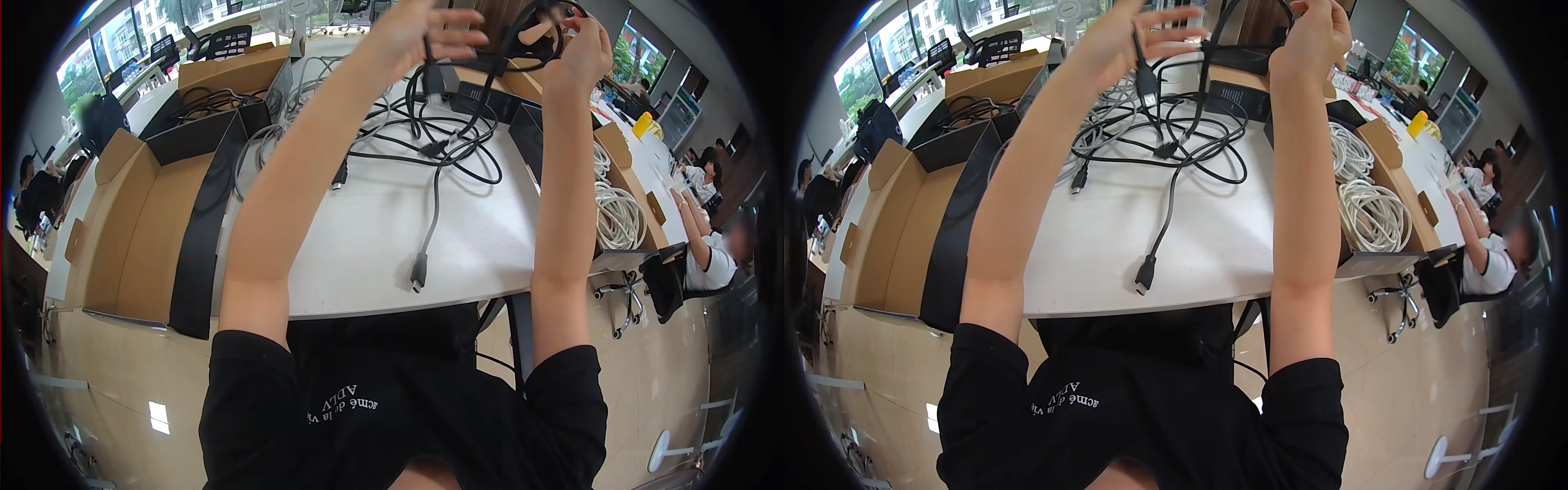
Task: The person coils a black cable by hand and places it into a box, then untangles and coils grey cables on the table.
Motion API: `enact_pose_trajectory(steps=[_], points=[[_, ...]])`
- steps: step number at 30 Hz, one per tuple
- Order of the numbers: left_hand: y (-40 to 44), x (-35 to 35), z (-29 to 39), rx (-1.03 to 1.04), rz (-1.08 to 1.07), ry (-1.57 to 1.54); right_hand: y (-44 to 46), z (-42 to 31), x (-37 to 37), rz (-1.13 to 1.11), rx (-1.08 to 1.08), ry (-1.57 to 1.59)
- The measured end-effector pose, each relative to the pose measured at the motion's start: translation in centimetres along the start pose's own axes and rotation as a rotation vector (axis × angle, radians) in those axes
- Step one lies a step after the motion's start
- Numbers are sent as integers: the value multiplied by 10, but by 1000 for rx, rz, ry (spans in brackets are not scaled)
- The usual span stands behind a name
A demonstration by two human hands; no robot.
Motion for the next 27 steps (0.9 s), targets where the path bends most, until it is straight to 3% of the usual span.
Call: enact_pose_trajectory(steps=[3, 6, 7, 10, 11, 12, 15, 20, 24, 27], points=[[-11, 12, -10, -158, -215, 54, -14, -8, 12, 38, -241, 24], [-23, 15, -3, -189, -408, 60, -23, -19, 13, -13, -228, 106], [-25, 21, -2, -242, -329, 63, -20, -17, 12, -8, -256, 75], [-16, 14, 10, -284, -500, -26, -16, -12, 10, -47, -330, -54], [-16, 11, 14, -230, -336, 4, -18, -13, 8, -93, -351, -120], [-16, 8, 22, -197, -345, 5, -24, -16, 9, -139, -371, -187], [-19, -8, 45, -135, -374, 57, -47, -26, 20, -8, -959, -565], [-45, -1, 73, -51, -327, 451, -21, -16, 2, -14, -1006, -799], [-45, -8, 87, -28, -338, 493, -18, -20, 3, 79, -996, -885], [-55, -19, 105, 48, -237, 596, 8, 0, -14, 17, -1383, -968]])
Point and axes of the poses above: each hand's wrist, its own y-axis towards the middle knuckle, its own x-axis out of the palm, z = x × y, the point moved 1 cm from there along y, towards the middle knuckle, and after that the axes turned 14 degrees about z, right-handed, at the moved point
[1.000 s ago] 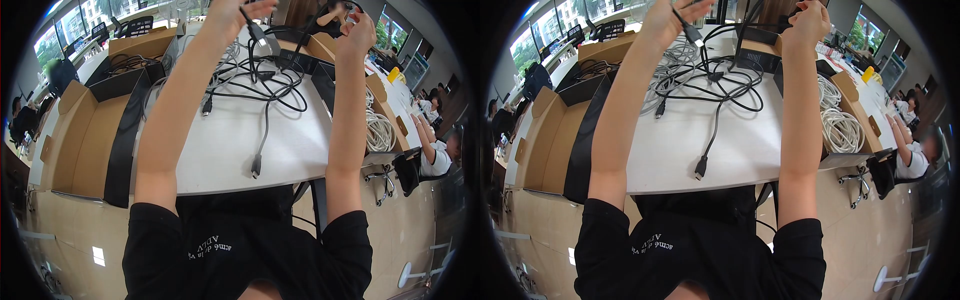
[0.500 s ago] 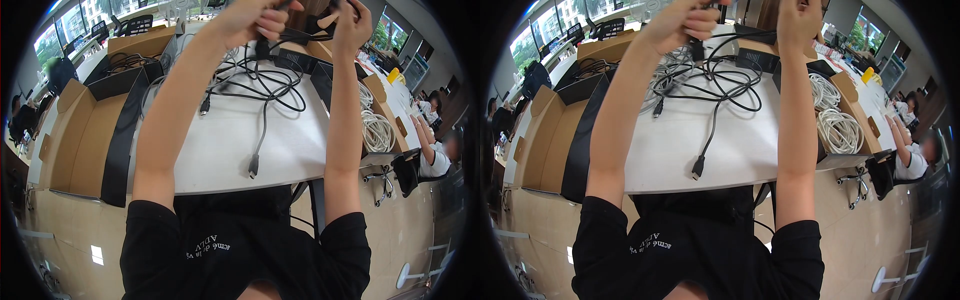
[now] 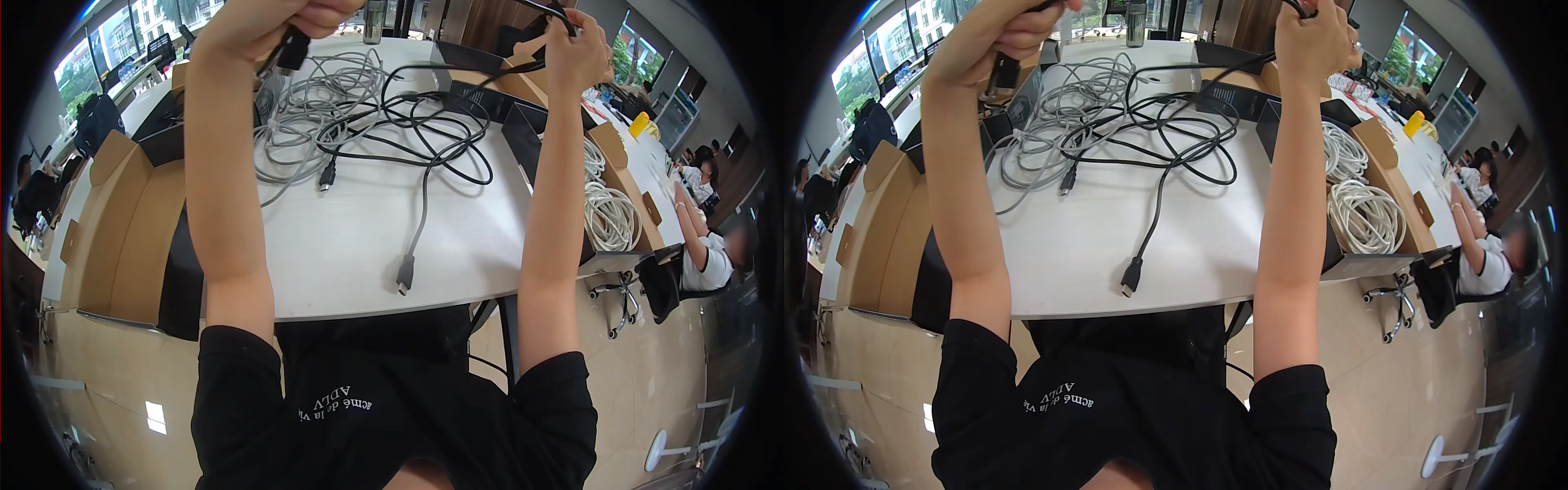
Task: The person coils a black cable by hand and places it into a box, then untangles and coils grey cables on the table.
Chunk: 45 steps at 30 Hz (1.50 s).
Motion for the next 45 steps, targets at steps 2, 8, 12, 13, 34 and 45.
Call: enact_pose_trajectory(steps=[2, 8, 12, 13, 34, 45], points=[[-5, -2, 5, -17, 13, 50, -7, 14, 21, -235, 703, 496], [-2, -9, -3, -8, 62, 144, -37, 31, 43, -424, 1665, 1166], [5, -24, -16, -44, 46, 199, -31, 27, 43, -347, 1727, 1327], [7, -23, -20, -46, 63, 219, -22, 24, 39, -295, 1725, 1379], [25, 96, -49, 930, 552, 612, 17, 63, 1, -30, 2043, 1421], [52, 80, -108, 413, 598, 1250, -8, 64, 35, -409, 2428, 1846]])
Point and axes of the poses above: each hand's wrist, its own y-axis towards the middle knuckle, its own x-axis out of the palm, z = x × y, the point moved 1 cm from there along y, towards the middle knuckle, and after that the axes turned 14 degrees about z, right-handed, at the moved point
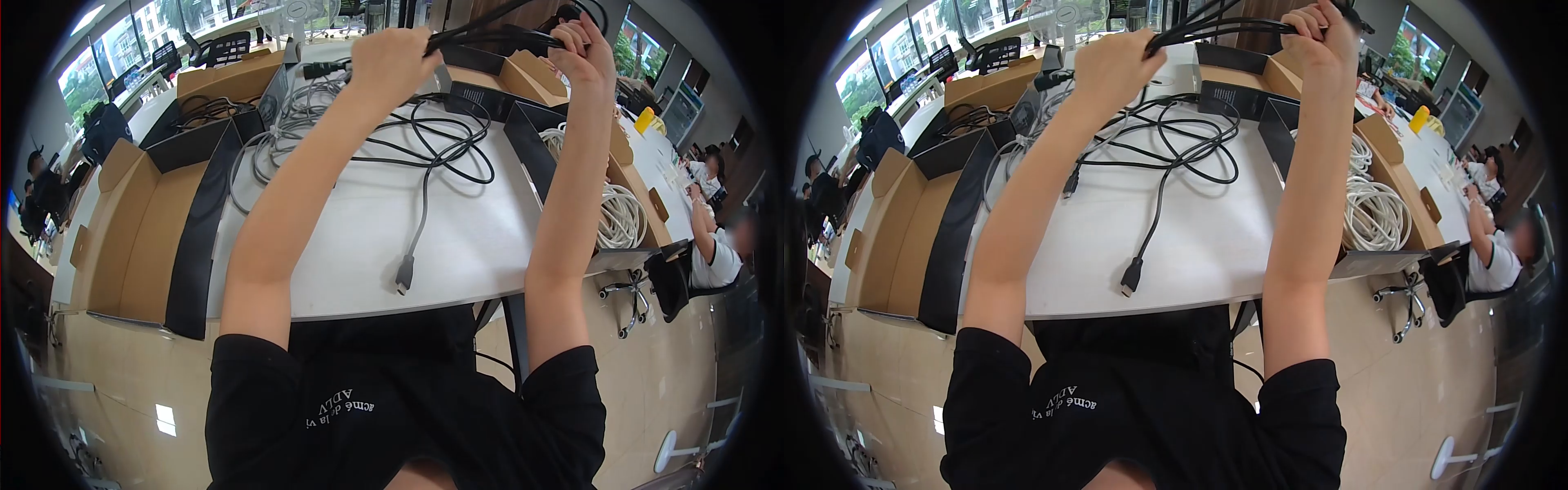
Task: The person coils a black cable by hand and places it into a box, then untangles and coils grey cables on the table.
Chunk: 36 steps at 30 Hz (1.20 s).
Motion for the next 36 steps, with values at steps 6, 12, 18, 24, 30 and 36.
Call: enact_pose_trajectory(steps=[6, 12, 18, 24, 30, 36], points=[[8, 4, -32, -29, -121, 59, 1, 0, 5, -101, 25, 57], [8, 21, -70, -206, -376, -450, -9, 1, 8, -49, 49, 104], [8, 16, -88, -222, -442, -484, -32, 16, 19, -8, -96, -8], [7, 9, -89, -148, -386, -240, -27, 7, 8, -68, -322, -443], [-4, 16, -112, 33, 88, -85, -42, 16, 19, 107, -922, -1367], [-12, 20, -128, -150, -25, -204, -76, 44, 54, -188, -963, -1429]])
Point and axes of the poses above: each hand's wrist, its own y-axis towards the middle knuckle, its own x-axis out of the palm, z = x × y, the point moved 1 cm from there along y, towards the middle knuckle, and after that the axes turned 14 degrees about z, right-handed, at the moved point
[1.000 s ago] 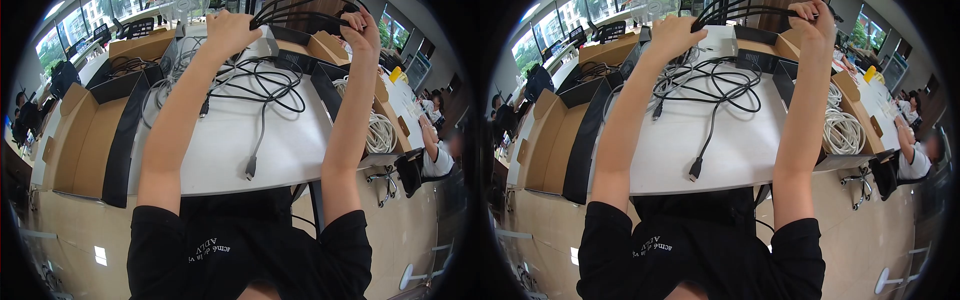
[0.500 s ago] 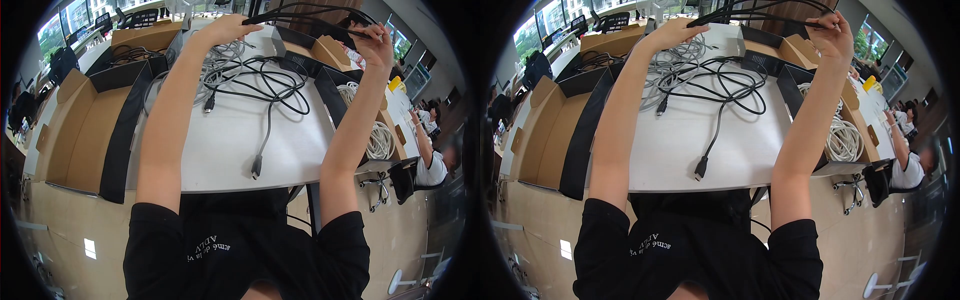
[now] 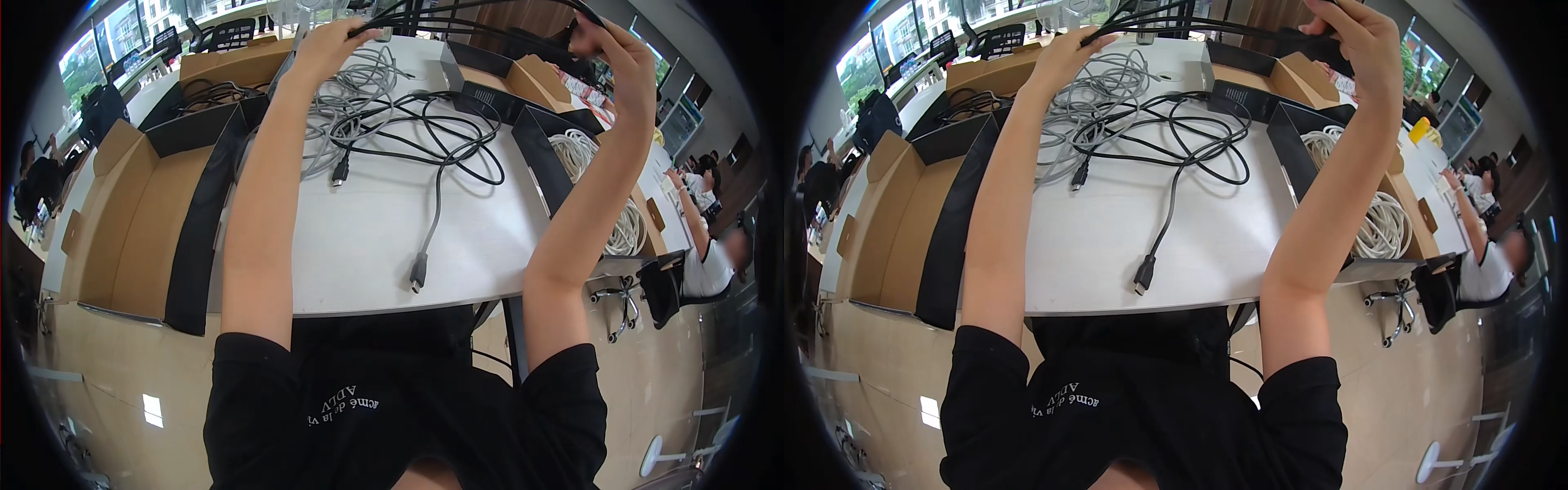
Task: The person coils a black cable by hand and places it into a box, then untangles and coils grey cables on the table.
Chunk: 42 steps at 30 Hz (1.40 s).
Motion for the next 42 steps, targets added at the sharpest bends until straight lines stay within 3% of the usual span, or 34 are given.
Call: enact_pose_trajectory(steps=[1, 5, 8, 9, 12, 15, 16, 18, 19, 22, 23, 26, 27, 31, 34, 35, 39, 42], points=[[0, 0, -3, -7, -27, -57, 5, 5, -4, -44, 13, -75], [5, -2, -2, -207, -190, -203, 2, -5, 16, 202, 5, -253], [1, 5, 5, -416, -314, -503, 8, 19, 38, 376, 58, 187], [-3, 15, 5, -516, -287, -663, 5, 16, 48, 428, 132, 64], [-6, 26, 14, -851, -456, -944, -3, 46, 88, 301, 218, 57], [-4, 45, 7, -1076, -494, -1263, -34, 106, 142, 1, 168, -110], [-4, 44, 11, -1100, -403, -1228, -51, 113, 168, -51, 164, -229], [-12, 40, 28, -1145, -219, -1149, -79, 99, 189, -336, 381, -122], [-14, 39, 34, -1136, -194, -1062, -88, 96, 197, -356, 383, -5], [-16, 48, 20, -1120, -175, -913, -103, 78, 201, -281, 671, 195], [-20, 58, 13, -938, -144, -1048, -103, 68, 199, -304, 659, 227], [-22, 32, 40, -1120, -195, -932, -109, 66, 211, -309, 620, 408], [-21, 30, 39, -1041, -238, -907, -110, 70, 214, -239, 581, 401], [-15, 43, 28, -1011, -295, -1144, -104, 87, 213, -93, 231, 19], [-10, 45, 38, -1003, -279, -1358, -95, 83, 204, -24, 117, -39], [-11, 45, 42, -1056, -268, -1372, -92, 78, 197, -14, 161, -28], [-18, 37, 69, -1076, -195, -1473, -80, 63, 182, -39, 679, 508], [-19, 44, 68, -982, -179, -1449, -69, 58, 167, -161, 835, 595]])
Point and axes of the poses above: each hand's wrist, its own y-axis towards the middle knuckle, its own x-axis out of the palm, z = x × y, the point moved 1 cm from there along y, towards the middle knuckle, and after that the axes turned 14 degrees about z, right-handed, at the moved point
